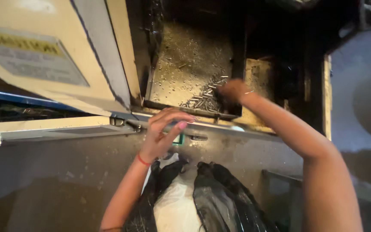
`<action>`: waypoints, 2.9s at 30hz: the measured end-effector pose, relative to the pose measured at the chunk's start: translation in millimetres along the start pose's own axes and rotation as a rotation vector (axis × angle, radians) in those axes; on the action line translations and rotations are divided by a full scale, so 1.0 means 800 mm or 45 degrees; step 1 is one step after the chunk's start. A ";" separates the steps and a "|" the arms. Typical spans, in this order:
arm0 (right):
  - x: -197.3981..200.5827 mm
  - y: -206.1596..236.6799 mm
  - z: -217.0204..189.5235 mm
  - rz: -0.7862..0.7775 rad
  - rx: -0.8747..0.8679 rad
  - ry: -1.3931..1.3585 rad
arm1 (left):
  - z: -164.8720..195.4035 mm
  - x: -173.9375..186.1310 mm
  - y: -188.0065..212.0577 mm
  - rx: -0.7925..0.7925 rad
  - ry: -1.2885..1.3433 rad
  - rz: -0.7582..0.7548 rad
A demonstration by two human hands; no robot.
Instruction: The person collects small cylindrical metal parts from a machine tray, briefly measures one with a dial caliper, and then sorts the parts by hand into multiple plastic bins on the floor.
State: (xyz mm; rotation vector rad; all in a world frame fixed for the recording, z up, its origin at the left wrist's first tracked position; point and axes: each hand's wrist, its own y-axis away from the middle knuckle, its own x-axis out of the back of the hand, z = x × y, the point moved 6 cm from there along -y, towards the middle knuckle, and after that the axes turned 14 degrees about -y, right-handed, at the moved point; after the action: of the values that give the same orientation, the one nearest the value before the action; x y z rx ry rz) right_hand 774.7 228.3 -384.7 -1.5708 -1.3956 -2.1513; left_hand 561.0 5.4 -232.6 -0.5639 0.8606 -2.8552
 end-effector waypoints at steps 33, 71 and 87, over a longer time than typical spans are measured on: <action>-0.014 -0.075 -0.056 0.112 0.098 -0.303 | -0.053 -0.030 -0.024 0.634 -0.270 0.383; 0.028 -0.108 -0.032 0.326 0.420 -0.400 | -0.170 -0.120 -0.018 1.351 1.108 0.807; 0.142 -0.071 -0.067 -0.073 0.357 -0.934 | -0.202 -0.125 -0.001 1.442 1.384 1.069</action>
State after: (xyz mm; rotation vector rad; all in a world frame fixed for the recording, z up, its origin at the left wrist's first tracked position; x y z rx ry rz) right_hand 654.7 265.0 -328.2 -2.3221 -1.8325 -1.3377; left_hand 592.3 109.6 -388.3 1.1975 -0.5034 -2.0863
